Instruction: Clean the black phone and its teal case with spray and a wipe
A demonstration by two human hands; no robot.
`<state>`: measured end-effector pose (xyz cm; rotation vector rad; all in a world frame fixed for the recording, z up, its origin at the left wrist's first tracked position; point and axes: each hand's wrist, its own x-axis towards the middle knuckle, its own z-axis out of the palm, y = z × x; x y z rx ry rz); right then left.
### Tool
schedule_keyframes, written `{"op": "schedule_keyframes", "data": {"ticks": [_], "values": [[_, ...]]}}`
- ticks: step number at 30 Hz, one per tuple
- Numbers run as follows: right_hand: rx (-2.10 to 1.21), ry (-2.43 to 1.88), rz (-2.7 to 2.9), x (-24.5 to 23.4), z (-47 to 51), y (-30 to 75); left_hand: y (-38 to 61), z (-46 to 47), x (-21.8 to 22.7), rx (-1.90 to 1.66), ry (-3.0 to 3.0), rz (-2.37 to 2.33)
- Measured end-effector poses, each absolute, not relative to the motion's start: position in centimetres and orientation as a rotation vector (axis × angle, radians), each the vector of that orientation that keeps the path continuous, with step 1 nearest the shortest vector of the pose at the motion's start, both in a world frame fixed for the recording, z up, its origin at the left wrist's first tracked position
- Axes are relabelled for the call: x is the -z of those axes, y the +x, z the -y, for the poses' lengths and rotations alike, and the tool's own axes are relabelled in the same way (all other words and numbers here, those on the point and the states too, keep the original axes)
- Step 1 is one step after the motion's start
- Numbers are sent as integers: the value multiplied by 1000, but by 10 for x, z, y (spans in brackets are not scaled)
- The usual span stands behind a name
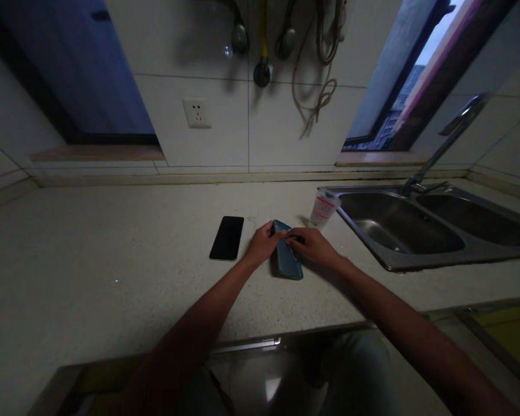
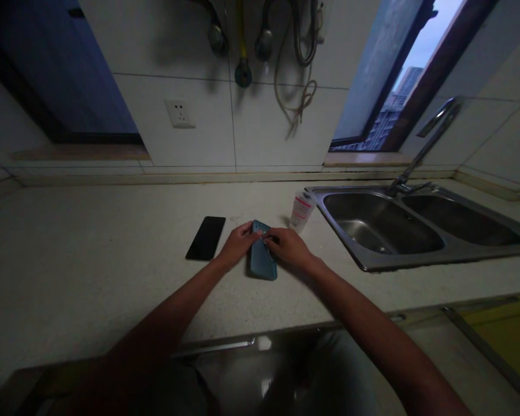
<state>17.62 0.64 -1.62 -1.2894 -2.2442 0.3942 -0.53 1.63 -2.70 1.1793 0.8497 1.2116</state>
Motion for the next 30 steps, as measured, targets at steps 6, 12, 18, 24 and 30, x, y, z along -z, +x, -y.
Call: {"op": "schedule_keyframes", "data": {"ticks": [6, 12, 18, 24, 30], "values": [[-270, -1465, 2256, 14, -6, 178, -20, -15, 25, -1186, 1370, -946], [-126, -1585, 2244, 18, -7, 184, -44, -18, 14, -1217, 1780, -1361], [-81, -1621, 2201, 15, -3, 186, -79, -18, -3, -1007, 1749, -2086], [-212, -1354, 2108, 11, 3, 180, -89, -23, -13, -299, 1880, -2309], [-334, -1142, 1931, 10, 4, 177, -94, -29, -15, -401, 1748, -2182]]}}
